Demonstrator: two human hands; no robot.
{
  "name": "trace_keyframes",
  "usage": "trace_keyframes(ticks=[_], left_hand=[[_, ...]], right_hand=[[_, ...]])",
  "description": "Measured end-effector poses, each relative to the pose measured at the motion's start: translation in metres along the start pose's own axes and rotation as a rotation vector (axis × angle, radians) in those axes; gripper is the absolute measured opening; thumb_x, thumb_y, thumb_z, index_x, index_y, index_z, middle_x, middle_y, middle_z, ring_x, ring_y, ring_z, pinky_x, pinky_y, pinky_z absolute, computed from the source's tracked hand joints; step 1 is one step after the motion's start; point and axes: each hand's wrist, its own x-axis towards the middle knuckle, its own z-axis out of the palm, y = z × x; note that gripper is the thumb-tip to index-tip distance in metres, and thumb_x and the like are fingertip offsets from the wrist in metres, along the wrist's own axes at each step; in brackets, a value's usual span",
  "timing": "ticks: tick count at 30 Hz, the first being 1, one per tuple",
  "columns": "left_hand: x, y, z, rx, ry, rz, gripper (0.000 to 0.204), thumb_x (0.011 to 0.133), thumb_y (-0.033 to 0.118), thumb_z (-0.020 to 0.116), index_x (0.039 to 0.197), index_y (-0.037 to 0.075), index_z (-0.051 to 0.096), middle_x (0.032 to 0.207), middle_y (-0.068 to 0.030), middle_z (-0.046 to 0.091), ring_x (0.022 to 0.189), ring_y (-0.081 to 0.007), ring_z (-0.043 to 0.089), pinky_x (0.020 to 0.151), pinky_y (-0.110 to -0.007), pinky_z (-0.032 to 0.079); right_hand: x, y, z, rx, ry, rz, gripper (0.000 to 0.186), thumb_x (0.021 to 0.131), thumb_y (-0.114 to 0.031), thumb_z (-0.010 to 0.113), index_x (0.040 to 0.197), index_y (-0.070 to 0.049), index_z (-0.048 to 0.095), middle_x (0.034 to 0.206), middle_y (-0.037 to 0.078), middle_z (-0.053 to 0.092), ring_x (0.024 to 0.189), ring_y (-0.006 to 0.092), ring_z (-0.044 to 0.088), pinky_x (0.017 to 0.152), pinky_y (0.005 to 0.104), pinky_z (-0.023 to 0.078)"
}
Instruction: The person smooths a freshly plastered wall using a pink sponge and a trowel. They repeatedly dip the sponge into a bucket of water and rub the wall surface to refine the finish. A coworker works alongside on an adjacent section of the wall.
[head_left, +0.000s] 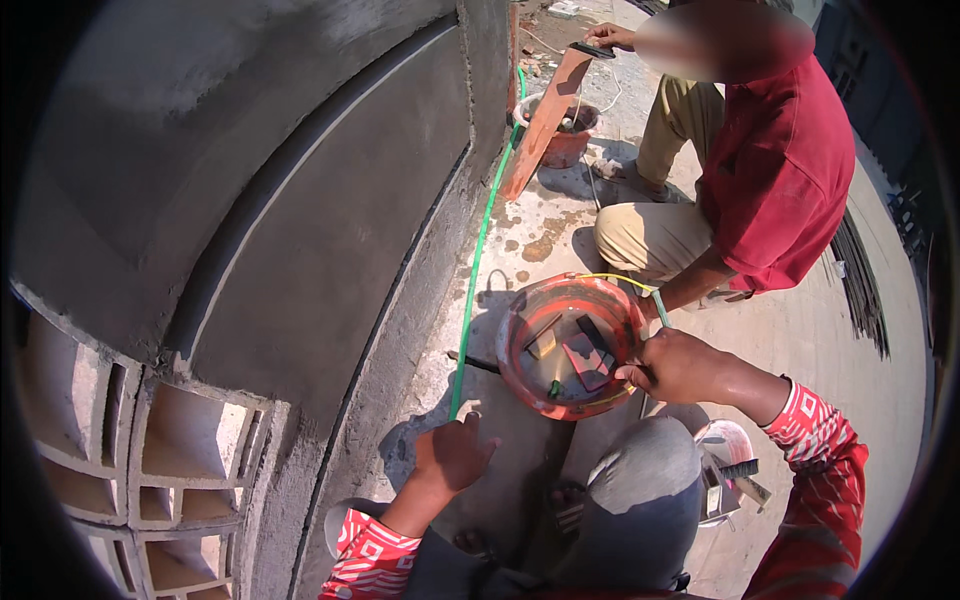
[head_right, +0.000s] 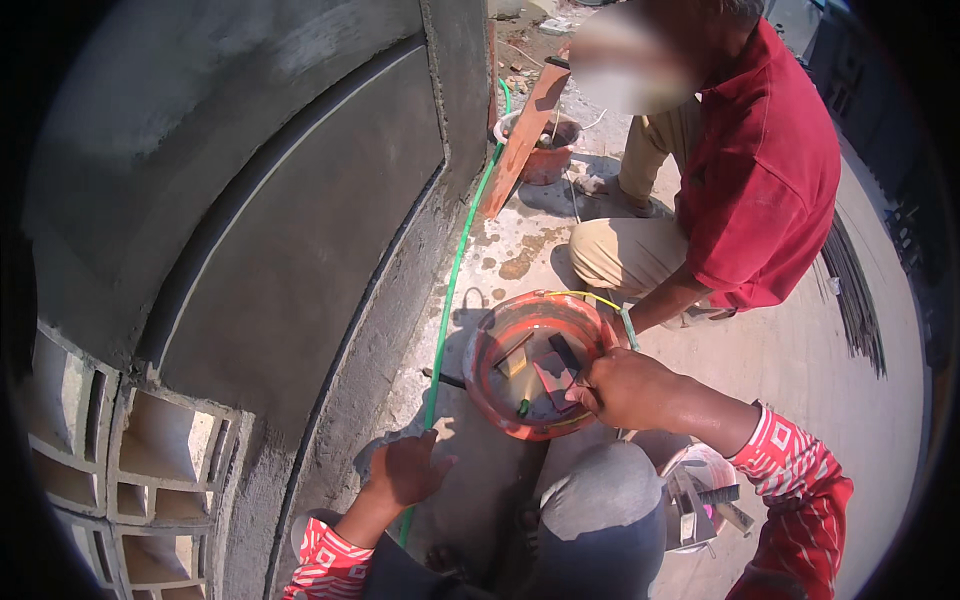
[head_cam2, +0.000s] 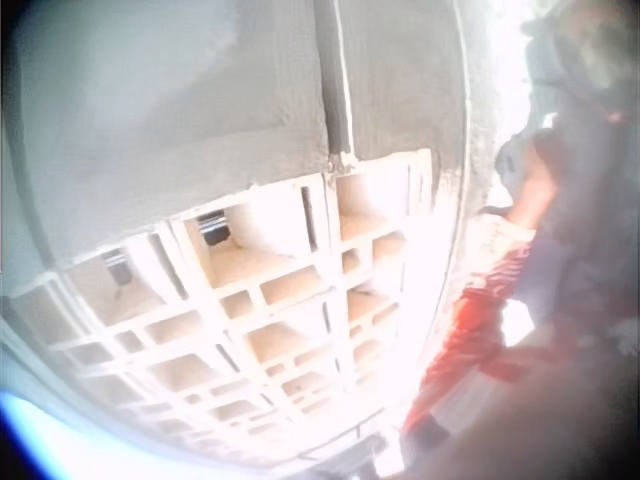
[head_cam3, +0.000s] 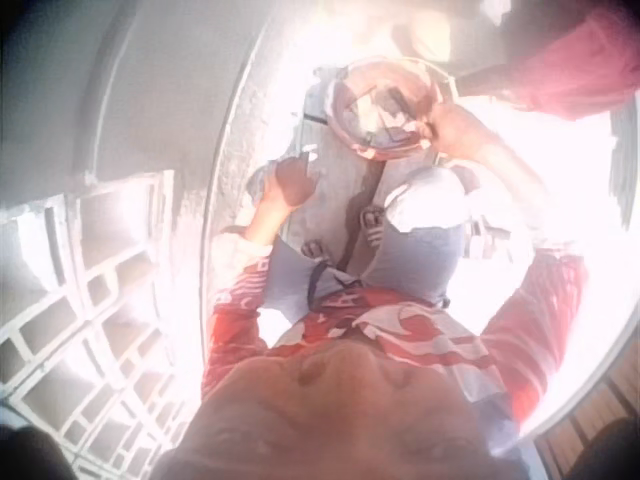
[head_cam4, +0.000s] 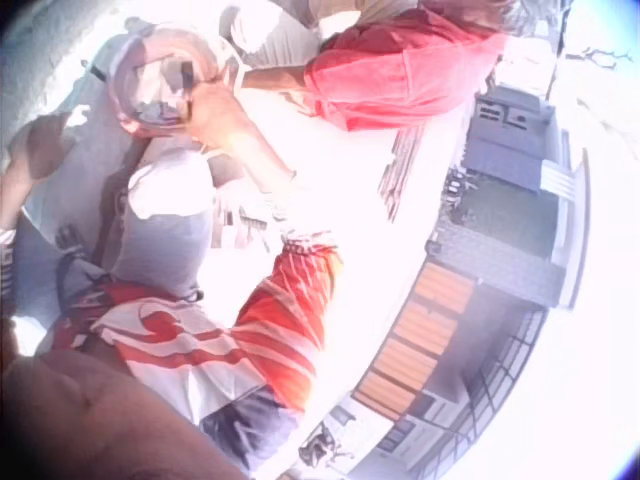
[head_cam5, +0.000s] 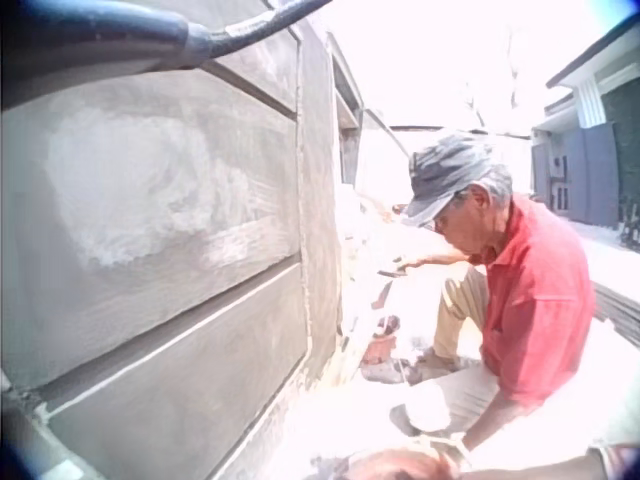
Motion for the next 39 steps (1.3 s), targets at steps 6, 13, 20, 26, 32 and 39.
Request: trace_keyframes(ticks=[6, 13, 20, 26, 32, 39], left_hand=[[0.014, 0.023, 0.023, -0.024, -0.147, 0.13, 0.052, 0.093, 0.049, 0.064, 0.121, 0.004, 0.062, 0.096, -0.0185, 0.072, 0.09, -0.0366, 0.073, 0.077, -0.051, 0.057], [-0.01, 0.002, 0.03, -0.013, -0.244, 0.209, 0.051, 0.093, 0.049, 0.064, 0.124, 0.008, 0.062, 0.103, -0.0175, 0.07, 0.096, -0.0353, 0.071, 0.08, -0.051, 0.055], [-0.03, 0.031, 0.004, -0.153, -0.3, 0.354, 0.056, 0.099, 0.046, 0.057, 0.131, 0.0, 0.059, 0.117, -0.0256, 0.067, 0.107, -0.0394, 0.067, 0.086, -0.048, 0.056], [-0.041, 0.025, 0.072, -0.177, -0.285, 0.298, 0.05, 0.095, 0.045, 0.064, 0.125, 0.004, 0.061, 0.109, -0.0163, 0.069, 0.1, -0.0382, 0.069, 0.084, -0.051, 0.054], [-0.039, 0.016, 0.064, 0.102, -0.239, 0.142, 0.052, 0.092, 0.041, 0.067, 0.129, 0.005, 0.061, 0.108, -0.0165, 0.067, 0.098, -0.036, 0.068, 0.083, -0.049, 0.054], [-0.029, 0.028, 0.079, -0.041, -0.308, 0.342, 0.053, 0.095, 0.042, 0.065, 0.134, 0.006, 0.059, 0.116, -0.0166, 0.066, 0.103, -0.0352, 0.067, 0.086, -0.05, 0.052]], right_hand=[[0.179, 0.134, 0.131, -0.491, -0.426, 0.184, 0.036, 0.092, -0.035, 0.065, 0.109, -0.006, 0.077, 0.112, 0.016, 0.075, 0.106, 0.0373, 0.07, 0.09, 0.0456, 0.056], [0.244, 0.154, 0.203, -0.472, -0.53, 0.061, 0.047, 0.089, -0.039, 0.069, 0.117, -0.002, 0.073, 0.12, 0.019, 0.073, 0.114, 0.0354, 0.069, 0.097, 0.0433, 0.054], [0.221, 0.208, 0.19, -0.013, -0.405, 0.359, 0.054, 0.088, -0.036, 0.072, 0.125, 0.004, 0.067, 0.121, 0.023, 0.071, 0.118, 0.0346, 0.067, 0.101, 0.0432, 0.052], [0.234, 0.166, 0.176, -0.203, -0.215, 0.385, 0.069, 0.085, -0.03, 0.075, 0.137, 0.009, 0.053, 0.126, 0.028, 0.067, 0.121, 0.0347, 0.065, 0.103, 0.0423, 0.051], [0.217, 0.072, 0.145, 0.037, 0.052, 0.443, 0.089, 0.088, -0.031, 0.075, 0.155, 0.006, 0.029, 0.144, 0.03, 0.054, 0.126, 0.039, 0.059, 0.1, 0.0521, 0.051], [0.237, 0.119, 0.238, 1.007, -0.003, 0.764, 0.093, 0.073, -0.036, 0.095, 0.144, 0.001, 0.048, 0.14, 0.018, 0.057, 0.129, 0.0365, 0.054, 0.106, 0.0502, 0.045]])
